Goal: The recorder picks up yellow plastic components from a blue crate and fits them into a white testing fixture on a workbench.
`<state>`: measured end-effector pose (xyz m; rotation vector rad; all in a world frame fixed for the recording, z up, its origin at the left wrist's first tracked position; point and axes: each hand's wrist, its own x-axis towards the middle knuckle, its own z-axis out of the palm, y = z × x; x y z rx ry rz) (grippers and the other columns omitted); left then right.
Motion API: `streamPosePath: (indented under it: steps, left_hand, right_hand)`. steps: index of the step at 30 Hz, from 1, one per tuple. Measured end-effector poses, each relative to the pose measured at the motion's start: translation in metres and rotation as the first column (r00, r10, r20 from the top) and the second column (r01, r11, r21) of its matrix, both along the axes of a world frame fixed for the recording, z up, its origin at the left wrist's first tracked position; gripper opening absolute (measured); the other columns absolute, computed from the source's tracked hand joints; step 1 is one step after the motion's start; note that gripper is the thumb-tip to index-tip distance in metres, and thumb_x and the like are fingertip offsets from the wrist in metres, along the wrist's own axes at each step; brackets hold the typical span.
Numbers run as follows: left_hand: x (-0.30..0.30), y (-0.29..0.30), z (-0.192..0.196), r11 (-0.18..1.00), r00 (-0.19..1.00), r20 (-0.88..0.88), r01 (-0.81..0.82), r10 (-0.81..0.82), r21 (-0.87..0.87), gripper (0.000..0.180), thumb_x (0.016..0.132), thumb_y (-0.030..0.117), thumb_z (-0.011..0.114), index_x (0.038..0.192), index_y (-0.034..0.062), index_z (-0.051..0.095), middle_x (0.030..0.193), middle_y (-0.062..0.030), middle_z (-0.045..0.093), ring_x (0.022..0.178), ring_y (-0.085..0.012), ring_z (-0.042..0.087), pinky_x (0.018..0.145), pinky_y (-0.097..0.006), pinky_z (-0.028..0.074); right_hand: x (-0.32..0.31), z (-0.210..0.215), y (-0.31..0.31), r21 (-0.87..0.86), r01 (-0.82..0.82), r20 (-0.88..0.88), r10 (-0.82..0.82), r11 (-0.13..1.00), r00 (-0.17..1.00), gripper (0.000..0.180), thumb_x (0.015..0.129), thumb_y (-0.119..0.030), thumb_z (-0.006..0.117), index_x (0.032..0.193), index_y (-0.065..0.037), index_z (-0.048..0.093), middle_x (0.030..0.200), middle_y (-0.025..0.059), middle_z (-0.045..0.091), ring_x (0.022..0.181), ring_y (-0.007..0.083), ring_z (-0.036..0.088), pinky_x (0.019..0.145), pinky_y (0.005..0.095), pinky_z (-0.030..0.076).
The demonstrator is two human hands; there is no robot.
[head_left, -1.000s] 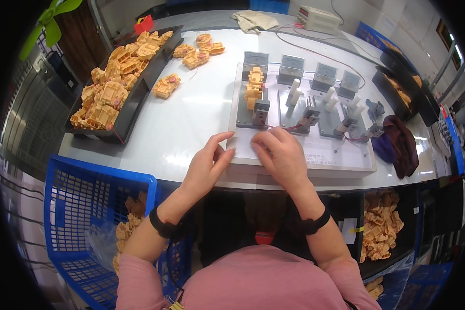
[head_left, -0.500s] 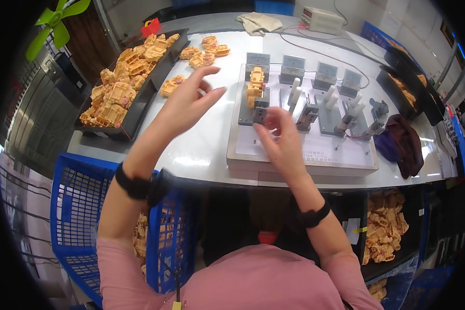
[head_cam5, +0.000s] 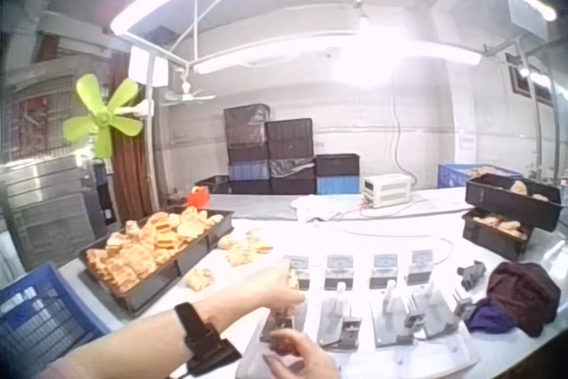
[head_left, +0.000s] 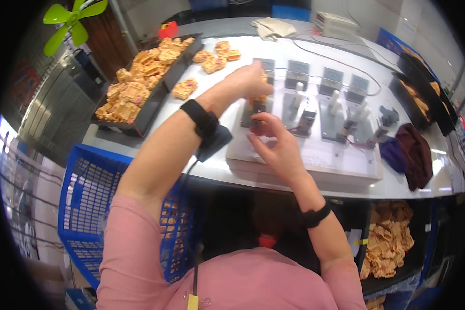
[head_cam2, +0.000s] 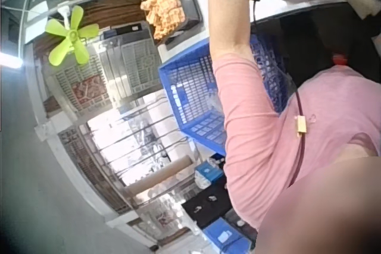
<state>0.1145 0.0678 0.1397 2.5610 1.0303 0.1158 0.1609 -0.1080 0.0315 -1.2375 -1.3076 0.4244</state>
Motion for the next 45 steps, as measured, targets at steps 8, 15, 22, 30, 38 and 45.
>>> streamPosePath:
  steps: [8,15,22,30,38,45]
  left_hand:
    - [-0.078,0.007,0.044,1.0,0.852,0.523,0.007,0.008,-0.027,0.075,0.078,0.028,0.073,0.135,-0.0119,0.044,0.117,-0.0268,0.066,0.104,-0.0295,0.07,0.089,-0.035,0.056]
    - [-0.185,0.033,-0.078,0.762,0.9,0.125,-0.273,0.419,-0.587,0.054,0.08,0.024,0.071,0.125,-0.0043,0.059,0.105,-0.0134,0.07,0.089,-0.0207,0.071,0.072,-0.033,0.06]
    - [-0.155,0.117,-0.119,0.935,0.792,0.499,-0.327,0.352,-0.141,0.078,0.082,0.046,0.081,0.138,-0.0003,0.052,0.12,-0.0207,0.067,0.108,-0.028,0.066,0.093,-0.038,0.052]
    - [-0.352,0.02,-0.089,0.921,0.686,0.617,-0.25,0.386,-0.299,0.06,0.099,0.043,0.066,0.147,0.0105,0.052,0.126,-0.0055,0.062,0.112,-0.0141,0.059,0.096,-0.027,0.047]
    - [-0.579,-0.093,-0.235,0.285,0.499,-0.227,-0.749,0.836,-0.598,0.055,0.091,0.049,0.069,0.133,0.0133,0.063,0.108,-0.0041,0.065,0.096,-0.0136,0.062,0.073,-0.032,0.054]
    - [-0.554,-0.144,-0.347,0.42,0.673,-0.473,-0.732,0.569,-0.537,0.083,0.082,0.06,0.073,0.146,0.0132,0.051,0.134,-0.0198,0.059,0.123,-0.035,0.059,0.098,-0.041,0.051]
  right_hand:
    - [0.0,0.003,-0.004,-0.008,-0.007,0.046,0.008,1.0,0.999,0.047,0.087,-0.012,0.077,0.13,-0.009,0.059,0.104,0.005,0.07,0.083,0.014,0.063,0.074,0.0284,0.05]
    - [0.001,0.001,-0.004,-0.091,-0.035,-0.072,0.028,0.995,0.997,0.048,0.087,-0.011,0.076,0.131,-0.008,0.057,0.105,0.0058,0.068,0.077,0.0122,0.06,0.071,0.0267,0.05]
    - [-0.001,-0.002,-0.001,-0.094,-0.048,-0.116,0.037,0.994,0.993,0.051,0.088,-0.002,0.073,0.135,-0.008,0.055,0.111,0.0053,0.066,0.073,0.0063,0.055,0.068,0.0217,0.048]
    - [0.013,-0.022,0.0,-0.073,0.023,-0.099,-0.031,0.997,0.995,0.061,0.098,-0.005,0.064,0.154,-0.012,0.039,0.128,0.0099,0.057,0.089,0.0097,0.059,0.078,0.0236,0.053]
    - [0.019,-0.026,0.003,-0.096,0.232,0.104,-0.222,0.968,0.969,0.057,0.103,-0.012,0.06,0.153,-0.006,0.032,0.125,0.0112,0.06,0.088,0.0099,0.058,0.075,0.0241,0.051]
    - [0.018,-0.024,0.002,-0.105,0.335,0.256,-0.3,0.936,0.919,0.055,0.103,-0.018,0.06,0.149,0.001,0.034,0.111,0.0092,0.064,0.077,0.0102,0.054,0.07,0.024,0.05]
